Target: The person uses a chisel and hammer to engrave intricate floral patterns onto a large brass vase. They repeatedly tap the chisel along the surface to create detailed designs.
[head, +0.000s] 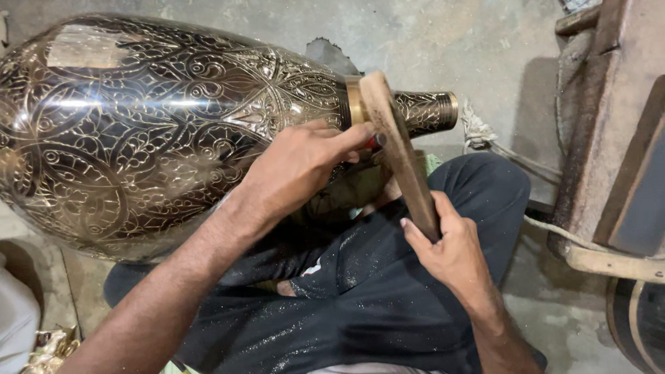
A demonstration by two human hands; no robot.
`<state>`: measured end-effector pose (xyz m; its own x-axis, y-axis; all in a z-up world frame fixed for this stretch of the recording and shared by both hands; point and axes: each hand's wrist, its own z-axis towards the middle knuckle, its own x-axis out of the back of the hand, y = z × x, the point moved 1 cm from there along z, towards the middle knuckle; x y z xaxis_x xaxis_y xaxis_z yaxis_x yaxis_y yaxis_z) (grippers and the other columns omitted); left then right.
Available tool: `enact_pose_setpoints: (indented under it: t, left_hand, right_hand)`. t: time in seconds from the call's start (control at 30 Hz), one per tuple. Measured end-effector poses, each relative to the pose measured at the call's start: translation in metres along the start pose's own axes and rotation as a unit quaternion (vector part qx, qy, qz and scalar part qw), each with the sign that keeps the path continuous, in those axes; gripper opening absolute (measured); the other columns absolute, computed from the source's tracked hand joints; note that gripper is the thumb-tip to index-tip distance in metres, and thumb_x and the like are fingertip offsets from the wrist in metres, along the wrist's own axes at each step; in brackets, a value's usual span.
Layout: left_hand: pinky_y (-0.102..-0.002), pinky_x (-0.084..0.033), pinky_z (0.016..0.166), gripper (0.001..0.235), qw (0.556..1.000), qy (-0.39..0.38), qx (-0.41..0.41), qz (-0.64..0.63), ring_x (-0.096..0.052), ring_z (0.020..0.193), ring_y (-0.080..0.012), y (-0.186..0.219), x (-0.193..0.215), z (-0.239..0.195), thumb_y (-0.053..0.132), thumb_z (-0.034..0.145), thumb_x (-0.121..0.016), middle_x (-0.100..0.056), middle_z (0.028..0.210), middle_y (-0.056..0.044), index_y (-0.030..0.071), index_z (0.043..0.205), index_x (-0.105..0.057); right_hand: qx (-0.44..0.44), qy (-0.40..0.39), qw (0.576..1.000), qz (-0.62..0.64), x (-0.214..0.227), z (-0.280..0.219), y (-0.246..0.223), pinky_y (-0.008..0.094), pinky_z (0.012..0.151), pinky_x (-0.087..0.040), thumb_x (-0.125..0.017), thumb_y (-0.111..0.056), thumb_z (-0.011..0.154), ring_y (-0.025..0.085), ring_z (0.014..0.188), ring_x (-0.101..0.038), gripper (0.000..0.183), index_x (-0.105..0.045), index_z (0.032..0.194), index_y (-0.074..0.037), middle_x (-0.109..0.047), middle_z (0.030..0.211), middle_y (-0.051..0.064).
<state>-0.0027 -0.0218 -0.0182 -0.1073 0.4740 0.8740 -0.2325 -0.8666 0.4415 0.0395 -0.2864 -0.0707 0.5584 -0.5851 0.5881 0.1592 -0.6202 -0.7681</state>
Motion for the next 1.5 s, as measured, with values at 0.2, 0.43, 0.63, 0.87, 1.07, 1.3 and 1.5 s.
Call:
enact_pose_setpoints:
  t: [0.2,0.43,0.63,0.87,1.07,1.3,1.5]
  left_hand:
    - [-0.040,-0.062,0.063,0.047,1.000,0.003,-0.004,0.021,-0.073,0.085,-0.0308,0.001,-0.001,-0.006,-0.005,0.090,-0.059,-0.075,0.094,-0.010,0.013,0.133,-0.052]
    - [-0.042,-0.060,0.055,0.042,0.999,-0.036,0.014,0.028,-0.070,0.072,-0.0291,-0.002,0.000,0.000,-0.002,0.091,-0.060,-0.069,0.077,-0.010,0.014,0.130,-0.055]
    - [-0.042,-0.059,0.050,0.035,0.999,-0.029,0.008,0.019,-0.071,0.070,-0.0282,-0.001,0.001,0.004,0.004,0.097,-0.062,-0.071,0.079,-0.011,0.015,0.129,-0.058]
    - [-0.044,-0.059,0.053,0.040,0.998,-0.050,0.005,0.032,-0.071,0.070,-0.0289,-0.001,0.008,0.007,0.002,0.093,-0.062,-0.071,0.078,-0.012,0.014,0.131,-0.060]
    - [-0.037,-0.060,0.050,0.026,0.998,-0.060,0.004,0.023,-0.071,0.067,-0.0216,-0.001,0.008,0.012,0.009,0.103,-0.059,-0.073,0.080,-0.009,0.015,0.129,-0.062]
    - [-0.034,-0.060,0.046,0.025,0.995,-0.097,0.025,0.027,-0.072,0.064,-0.0199,-0.004,0.007,0.011,0.017,0.104,-0.058,-0.075,0.079,-0.010,0.017,0.129,-0.063]
    - [-0.030,-0.064,0.055,0.024,0.998,-0.058,-0.033,-0.016,-0.076,0.078,-0.0208,-0.010,0.004,0.014,0.009,0.105,-0.058,-0.079,0.098,-0.010,0.015,0.128,-0.064]
  right_hand:
    - [0.016,0.105,0.986,0.132,0.003,-0.008,0.001,0.028,0.055,-0.052,-0.075,-0.009,0.085,0.010,0.063,-0.066,0.030,-0.062,0.112,-0.003,-0.067,0.075,0.005]
    - [0.071,0.112,0.969,0.209,0.004,-0.012,0.006,0.026,0.060,-0.048,-0.075,-0.004,0.089,0.005,0.069,-0.058,0.020,-0.061,0.104,-0.005,-0.062,0.079,0.004]
    - [-0.004,0.108,0.951,0.289,0.002,-0.010,0.013,0.028,0.053,-0.047,-0.076,-0.006,0.088,0.007,0.060,-0.059,0.020,-0.060,0.100,-0.005,-0.061,0.073,0.003]
    - [0.017,0.100,0.974,0.201,0.007,-0.013,0.002,0.027,0.054,-0.049,-0.077,-0.005,0.084,0.007,0.063,-0.062,0.022,-0.062,0.100,-0.005,-0.063,0.074,0.002]
    - [0.007,0.108,0.985,0.135,0.006,-0.012,0.000,0.028,0.052,-0.045,-0.078,-0.008,0.086,0.008,0.057,-0.057,0.019,-0.062,0.095,-0.004,-0.059,0.068,0.005]
    - [0.040,0.093,0.989,0.104,0.001,-0.014,0.005,0.028,0.055,-0.048,-0.077,-0.010,0.086,0.007,0.063,-0.061,0.020,-0.061,0.095,-0.002,-0.063,0.071,0.003]
    - [0.098,0.124,0.981,0.111,0.000,-0.012,0.007,0.028,0.064,-0.050,-0.078,-0.010,0.088,0.009,0.070,-0.058,0.018,-0.062,0.096,-0.004,-0.063,0.075,0.005]
